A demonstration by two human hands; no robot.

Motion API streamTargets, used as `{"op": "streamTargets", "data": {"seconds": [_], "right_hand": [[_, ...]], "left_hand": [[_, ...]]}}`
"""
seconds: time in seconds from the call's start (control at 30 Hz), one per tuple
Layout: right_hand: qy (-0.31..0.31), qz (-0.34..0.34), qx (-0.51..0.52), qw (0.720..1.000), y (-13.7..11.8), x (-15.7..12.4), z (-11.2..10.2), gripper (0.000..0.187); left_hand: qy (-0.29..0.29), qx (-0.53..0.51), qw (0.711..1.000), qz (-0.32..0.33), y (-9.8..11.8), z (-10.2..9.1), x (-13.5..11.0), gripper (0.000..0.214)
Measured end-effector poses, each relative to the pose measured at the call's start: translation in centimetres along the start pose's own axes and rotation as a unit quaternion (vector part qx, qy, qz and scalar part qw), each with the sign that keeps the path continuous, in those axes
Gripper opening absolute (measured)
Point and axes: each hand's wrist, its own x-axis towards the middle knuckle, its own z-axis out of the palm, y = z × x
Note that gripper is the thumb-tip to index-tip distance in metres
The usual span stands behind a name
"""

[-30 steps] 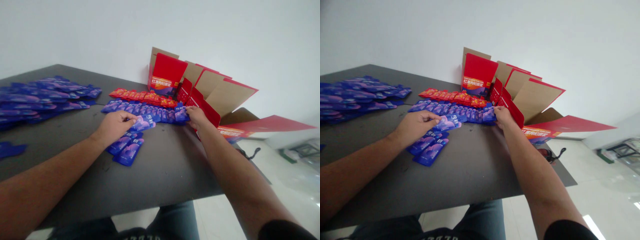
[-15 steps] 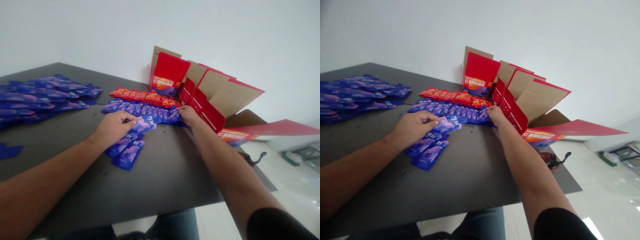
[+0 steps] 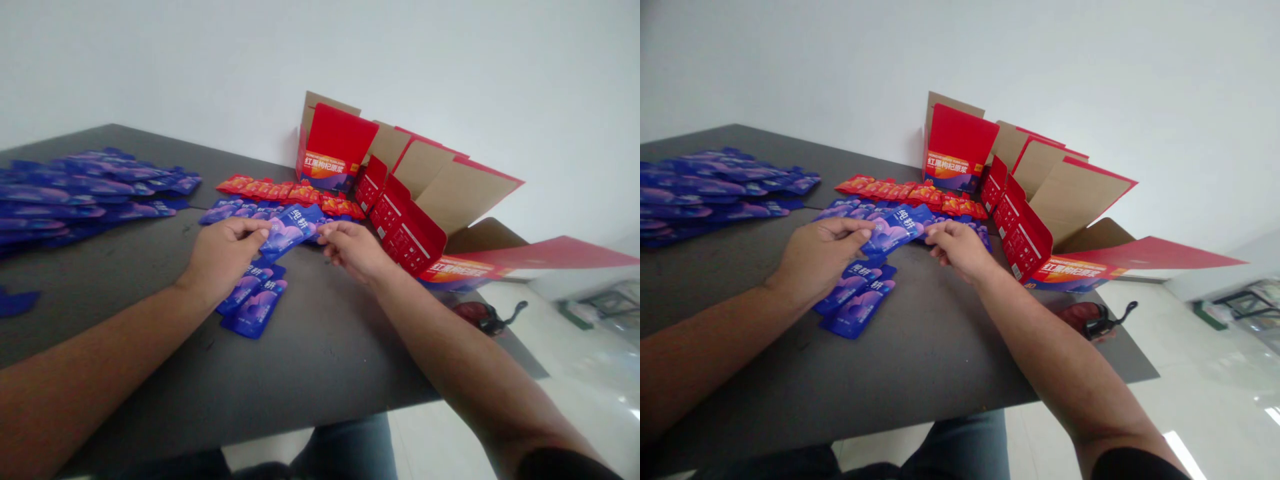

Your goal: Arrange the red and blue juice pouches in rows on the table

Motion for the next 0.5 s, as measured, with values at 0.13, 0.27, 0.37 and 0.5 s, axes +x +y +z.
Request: {"op": "streamTargets", "data": {"seconds": [0.13,0.27,0.37,0.5], "right_hand": [[0.003,0.005,0.121,0.993,-0.1,-1.5,3.8,0.017],[0.035,0.057,0.152,0.986,0.3,-1.3,5.0,0.014],[0.008,0.029,0.138,0.990,1.1,-1.7,5.6,0.022],[0.014,-0.010,0.109,0.994,1.5,-1.6,5.2,0.020]], "left_hand": [[0.020,-0.016,1.000,0.006,0.0,0.3,-0.2,0.031],[0.018,-0.030,0.999,0.021,0.1,0.5,-0.4,0.027],[-0.005,-0.026,0.999,0.031,0.4,0.5,-0.9,0.025],[-0.058,-0.061,0.996,0.036,0.6,1.0,-1.6,0.027]]}}
